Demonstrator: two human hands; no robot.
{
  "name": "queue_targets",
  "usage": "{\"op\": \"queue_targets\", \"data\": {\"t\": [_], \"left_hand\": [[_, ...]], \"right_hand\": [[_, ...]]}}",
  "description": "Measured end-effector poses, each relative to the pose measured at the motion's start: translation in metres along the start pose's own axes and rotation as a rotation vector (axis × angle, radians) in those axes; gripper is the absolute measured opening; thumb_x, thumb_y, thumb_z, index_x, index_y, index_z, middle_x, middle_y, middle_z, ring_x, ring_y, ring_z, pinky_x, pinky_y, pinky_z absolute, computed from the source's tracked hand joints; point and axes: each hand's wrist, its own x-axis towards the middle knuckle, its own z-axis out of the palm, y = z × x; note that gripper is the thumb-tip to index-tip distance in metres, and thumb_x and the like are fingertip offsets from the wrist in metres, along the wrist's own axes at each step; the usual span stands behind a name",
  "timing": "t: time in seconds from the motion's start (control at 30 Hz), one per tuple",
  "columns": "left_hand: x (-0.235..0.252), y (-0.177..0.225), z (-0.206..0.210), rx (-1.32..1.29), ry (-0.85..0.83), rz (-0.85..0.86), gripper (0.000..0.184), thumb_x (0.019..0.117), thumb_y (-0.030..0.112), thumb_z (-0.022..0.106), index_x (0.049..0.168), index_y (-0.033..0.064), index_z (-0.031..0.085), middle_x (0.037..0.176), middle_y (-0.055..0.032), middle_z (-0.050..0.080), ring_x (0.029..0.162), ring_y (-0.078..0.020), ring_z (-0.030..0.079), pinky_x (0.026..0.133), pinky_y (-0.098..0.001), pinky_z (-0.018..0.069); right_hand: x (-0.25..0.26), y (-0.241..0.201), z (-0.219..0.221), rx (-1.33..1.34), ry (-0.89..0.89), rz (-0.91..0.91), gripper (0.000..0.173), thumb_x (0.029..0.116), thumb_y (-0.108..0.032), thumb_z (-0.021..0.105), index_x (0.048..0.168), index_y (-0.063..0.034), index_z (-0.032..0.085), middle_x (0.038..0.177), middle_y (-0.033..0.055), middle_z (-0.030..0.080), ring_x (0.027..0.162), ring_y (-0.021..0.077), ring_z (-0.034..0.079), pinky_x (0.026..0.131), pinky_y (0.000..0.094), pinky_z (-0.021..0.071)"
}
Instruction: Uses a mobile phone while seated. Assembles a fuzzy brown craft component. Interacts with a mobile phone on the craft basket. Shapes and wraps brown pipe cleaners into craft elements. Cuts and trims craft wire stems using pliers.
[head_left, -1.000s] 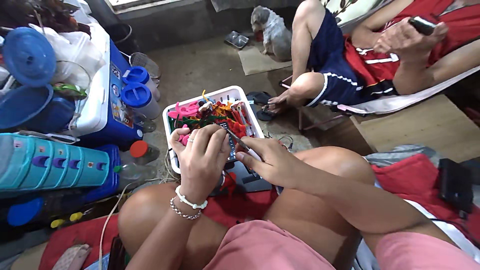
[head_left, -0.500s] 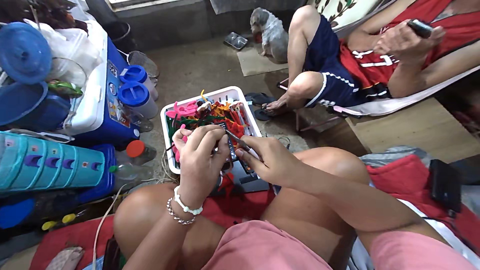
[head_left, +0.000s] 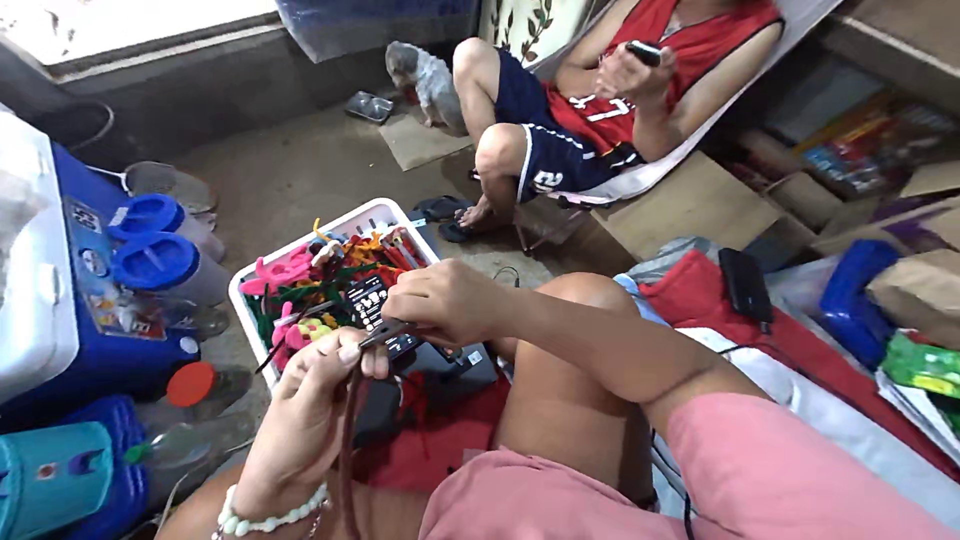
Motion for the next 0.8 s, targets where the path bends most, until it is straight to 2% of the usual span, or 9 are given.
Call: {"op": "queue_targets", "data": {"t": [0.13, 0.2, 0.27, 0.37, 0.57, 0.67, 0.73, 0.8], "left_hand": [[0.003, 0.0, 0.0, 0.126, 0.061, 0.096, 0.023, 0.1044, 0.026, 0.056, 0.093, 0.02, 0.075, 0.085, 0.007, 0.072, 0.082, -0.0021, 0.067, 0.082, -0.0205, 0.0559], [0.004, 0.0, 0.0, 0.152, 0.085, 0.092, 0.025, 0.1054, 0.024, 0.053, 0.096, 0.0184, 0.076, 0.087, 0.0057, 0.073, 0.082, -0.002, 0.067, 0.08, -0.0193, 0.0564], [0.004, 0.0, 0.001, 0.095, 0.077, 0.038, 0.025, 0.1046, 0.024, 0.053, 0.094, 0.0191, 0.076, 0.085, 0.0061, 0.073, 0.083, -0.0033, 0.068, 0.084, -0.023, 0.0573], [0.004, 0.0, 0.0, 0.011, 0.035, -0.034, 0.025, 0.1035, 0.027, 0.055, 0.089, 0.0208, 0.075, 0.08, 0.0085, 0.069, 0.079, -0.0023, 0.065, 0.084, -0.0236, 0.0557], [0.002, -0.003, -0.001, -0.22, -0.043, -0.143, 0.021, 0.0994, 0.028, 0.062, 0.084, 0.0193, 0.073, 0.073, 0.0091, 0.064, 0.075, -0.0035, 0.064, 0.083, -0.0258, 0.0547], [0.002, -0.005, -0.004, -0.296, -0.136, -0.251, 0.021, 0.0993, 0.027, 0.061, 0.083, 0.0205, 0.072, 0.072, 0.0108, 0.062, 0.075, -0.0029, 0.064, 0.087, -0.0274, 0.0546], [0.001, -0.008, -0.007, -0.357, -0.208, -0.329, 0.022, 0.1002, 0.027, 0.06, 0.083, 0.0199, 0.072, 0.072, 0.0107, 0.063, 0.076, -0.0035, 0.064, 0.089, -0.0288, 0.0541], [0.002, -0.013, -0.004, -0.361, -0.24, -0.372, 0.022, 0.0996, 0.027, 0.061, 0.081, 0.0204, 0.071, 0.072, 0.0109, 0.062, 0.075, -0.0035, 0.063, 0.087, -0.0287, 0.0541]], "right_hand": [[0.001, 0.001, -0.002, -0.083, -0.023, 0.033, 0.011, 0.0932, -0.008, 0.063, 0.096, -0.0018, 0.072, 0.08, 0.0082, 0.068, 0.075, 0.0219, 0.067, 0.06, 0.0346, 0.0524], [0.0, 0.004, -0.002, -0.063, -0.05, 0.044, 0.012, 0.0939, -0.01, 0.062, 0.096, -0.0019, 0.071, 0.081, 0.0083, 0.066, 0.078, 0.023, 0.065, 0.065, 0.0353, 0.0523], [0.0, 0.005, -0.004, -0.037, -0.068, 0.036, 0.013, 0.0942, -0.011, 0.062, 0.097, -0.0019, 0.071, 0.082, 0.0083, 0.065, 0.08, 0.0233, 0.064, 0.068, 0.0354, 0.0527], [-0.001, 0.005, -0.006, -0.005, -0.066, 0.015, 0.014, 0.0927, -0.01, 0.061, 0.096, -0.0018, 0.071, 0.08, 0.0078, 0.065, 0.078, 0.0224, 0.064, 0.066, 0.0352, 0.0514], [0.001, 0.003, -0.01, -0.038, -0.057, -0.006, 0.011, 0.0956, -0.007, 0.062, 0.096, -0.0034, 0.073, 0.076, 0.0063, 0.066, 0.074, 0.0212, 0.065, 0.062, 0.0344, 0.0513], [0.002, 0.005, -0.014, -0.075, -0.056, -0.061, 0.013, 0.0967, -0.004, 0.06, 0.094, -0.0043, 0.073, 0.075, 0.0062, 0.064, 0.072, 0.0218, 0.063, 0.061, 0.0346, 0.0492], [0.003, 0.007, -0.018, -0.132, -0.062, -0.115, 0.016, 0.0954, 0.001, 0.06, 0.094, -0.0055, 0.074, 0.075, 0.0061, 0.064, 0.074, 0.0227, 0.063, 0.062, 0.0353, 0.0495], [0.004, 0.012, -0.022, -0.192, -0.071, -0.175, 0.016, 0.0935, 0.002, 0.063, 0.094, -0.0082, 0.075, 0.078, 0.0057, 0.066, 0.079, 0.0239, 0.064, 0.067, 0.0368, 0.0489]]}}
